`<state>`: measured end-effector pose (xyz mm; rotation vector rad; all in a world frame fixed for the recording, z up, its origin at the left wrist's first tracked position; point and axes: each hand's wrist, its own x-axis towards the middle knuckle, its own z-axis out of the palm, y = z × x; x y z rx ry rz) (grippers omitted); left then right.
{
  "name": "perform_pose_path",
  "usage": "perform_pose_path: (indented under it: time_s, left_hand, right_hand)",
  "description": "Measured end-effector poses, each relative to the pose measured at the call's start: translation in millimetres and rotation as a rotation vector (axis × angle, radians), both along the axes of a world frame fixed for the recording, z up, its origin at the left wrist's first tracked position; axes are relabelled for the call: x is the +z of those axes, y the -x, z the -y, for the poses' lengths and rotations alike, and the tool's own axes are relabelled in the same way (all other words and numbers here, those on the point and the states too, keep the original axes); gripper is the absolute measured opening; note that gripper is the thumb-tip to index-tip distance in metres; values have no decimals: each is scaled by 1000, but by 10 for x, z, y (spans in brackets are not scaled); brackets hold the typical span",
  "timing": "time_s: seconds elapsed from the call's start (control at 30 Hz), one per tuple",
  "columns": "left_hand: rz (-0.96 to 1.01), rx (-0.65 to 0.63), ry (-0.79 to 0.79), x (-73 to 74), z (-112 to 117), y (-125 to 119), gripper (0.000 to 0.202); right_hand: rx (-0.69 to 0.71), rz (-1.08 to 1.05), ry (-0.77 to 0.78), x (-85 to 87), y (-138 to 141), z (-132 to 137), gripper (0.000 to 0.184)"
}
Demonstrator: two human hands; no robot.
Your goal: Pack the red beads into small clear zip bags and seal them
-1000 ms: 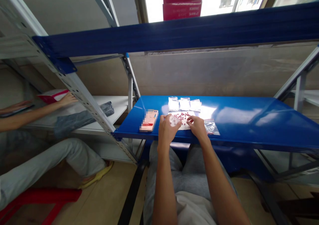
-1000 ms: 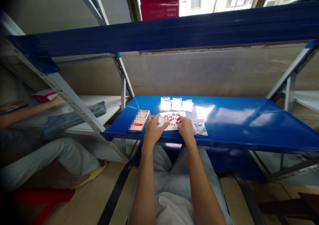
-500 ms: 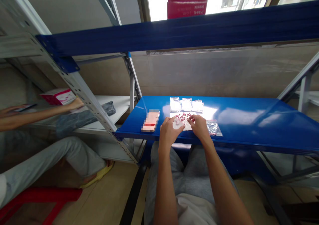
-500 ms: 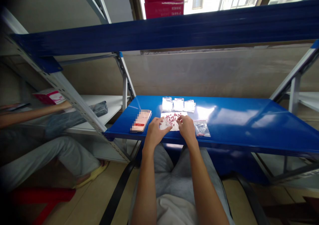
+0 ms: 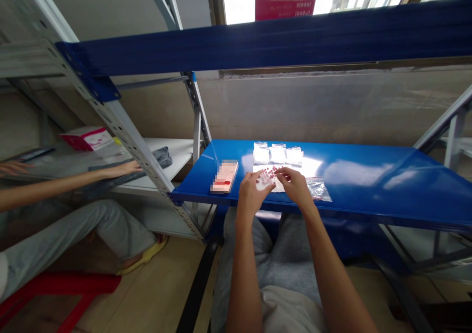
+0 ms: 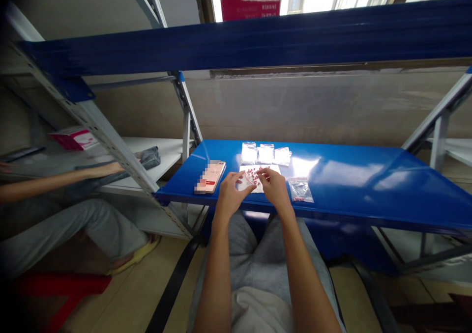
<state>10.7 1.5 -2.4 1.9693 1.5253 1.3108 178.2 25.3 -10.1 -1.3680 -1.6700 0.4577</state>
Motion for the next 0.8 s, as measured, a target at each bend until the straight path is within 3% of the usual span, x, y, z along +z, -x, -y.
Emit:
perform_pose_path:
  time_s: [0.2, 0.4, 0.5, 0.6, 0.7, 0.8]
  left_hand:
    - [-32, 81, 3, -10, -2, 33, 50]
    - [-8, 54, 16, 3, 21, 48, 48]
    - [11, 25, 49, -3, 24, 46, 48]
    - [11, -17, 75, -5, 22, 44, 50]
    - [7, -70, 85, 12, 24, 35, 52]
    - [22, -125, 99, 47, 38, 19, 52]
  right_hand:
    - [-160, 279, 24, -267, 59, -70, 17]
    - [-224, 385, 58, -337, 154, -56, 15]
    - [-220, 359, 31, -293, 131, -60, 14]
    - [-167, 204, -7, -182, 69, -57, 15]
    - [-39, 12, 8, -32, 15, -25, 19]
    - [138, -33, 47, 85, -1, 23, 23]
